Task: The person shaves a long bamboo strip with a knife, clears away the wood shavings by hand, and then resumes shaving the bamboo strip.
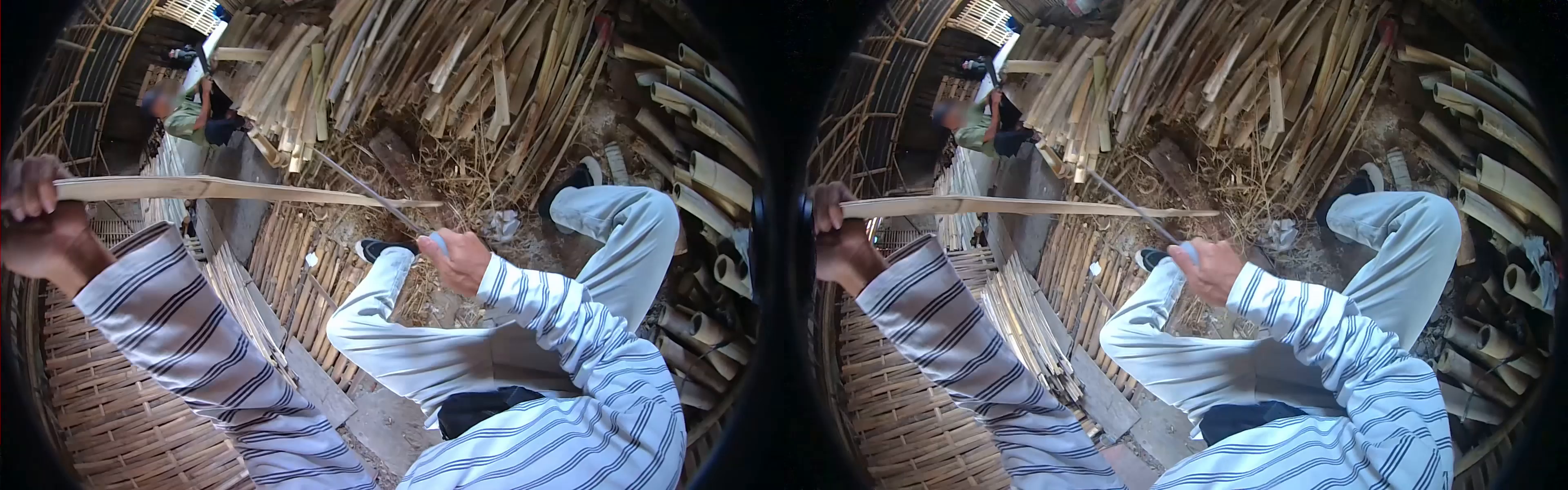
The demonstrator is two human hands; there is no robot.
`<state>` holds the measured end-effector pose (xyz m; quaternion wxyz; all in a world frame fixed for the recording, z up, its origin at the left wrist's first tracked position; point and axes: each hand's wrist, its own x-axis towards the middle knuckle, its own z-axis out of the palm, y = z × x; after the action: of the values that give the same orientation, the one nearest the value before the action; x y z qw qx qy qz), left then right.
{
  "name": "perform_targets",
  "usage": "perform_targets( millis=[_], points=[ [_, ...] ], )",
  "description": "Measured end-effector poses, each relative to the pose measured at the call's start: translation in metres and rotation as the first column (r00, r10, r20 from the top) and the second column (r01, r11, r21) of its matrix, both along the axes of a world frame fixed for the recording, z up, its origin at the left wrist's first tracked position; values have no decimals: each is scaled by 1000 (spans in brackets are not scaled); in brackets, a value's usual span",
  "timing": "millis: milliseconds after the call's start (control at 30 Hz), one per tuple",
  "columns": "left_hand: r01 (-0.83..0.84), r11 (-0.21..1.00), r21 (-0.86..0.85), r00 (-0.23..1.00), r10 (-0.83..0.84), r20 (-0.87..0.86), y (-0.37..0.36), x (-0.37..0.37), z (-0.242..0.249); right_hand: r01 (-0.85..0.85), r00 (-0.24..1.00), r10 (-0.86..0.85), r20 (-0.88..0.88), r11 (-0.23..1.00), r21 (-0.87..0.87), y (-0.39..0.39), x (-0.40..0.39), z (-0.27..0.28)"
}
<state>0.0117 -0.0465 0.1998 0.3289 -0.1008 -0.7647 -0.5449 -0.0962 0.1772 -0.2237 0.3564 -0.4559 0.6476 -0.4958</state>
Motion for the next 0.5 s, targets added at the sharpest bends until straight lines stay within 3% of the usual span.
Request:
perform_targets(
  millis=[100,133,233,267,300,367,400,433,467,500],
  points=[
    [-286,951,-115,948,263,-181,25,-36,-20,96,989,-81,124,988,-117,4,15,34],
    [-413,908,-70,888,385,-252,34,-48,-25,116,982,-98,161,988,-104,1,20,33],
    [-246,966,-77,961,234,-145,37,-49,-20,141,980,-146,135,989,46,-8,27,-19],
    [-27,997,-76,1000,27,8,30,-49,-12,150,981,-162,102,982,114,-12,22,-27],
    [-34,999,-18,999,33,-3,28,-43,-11,131,984,-143,103,985,112,-11,20,-36],
    [-5,998,-70,999,2,-39,25,-39,-12,89,989,-101,104,989,116,-12,10,-35],
    [-248,965,81,925,260,-277,40,-56,-20,30,978,-63,197,985,167,-8,0,-1],
    [-465,843,270,728,537,-426,54,-73,-27,82,978,-89,190,996,47,-8,10,0],
    [-351,933,82,887,359,-290,42,-61,-20,38,972,-43,232,999,29,-7,9,24],
    [-188,979,-77,978,180,-103,31,-51,-14,158,968,-126,215,978,-137,-11,18,31]
  ],
)
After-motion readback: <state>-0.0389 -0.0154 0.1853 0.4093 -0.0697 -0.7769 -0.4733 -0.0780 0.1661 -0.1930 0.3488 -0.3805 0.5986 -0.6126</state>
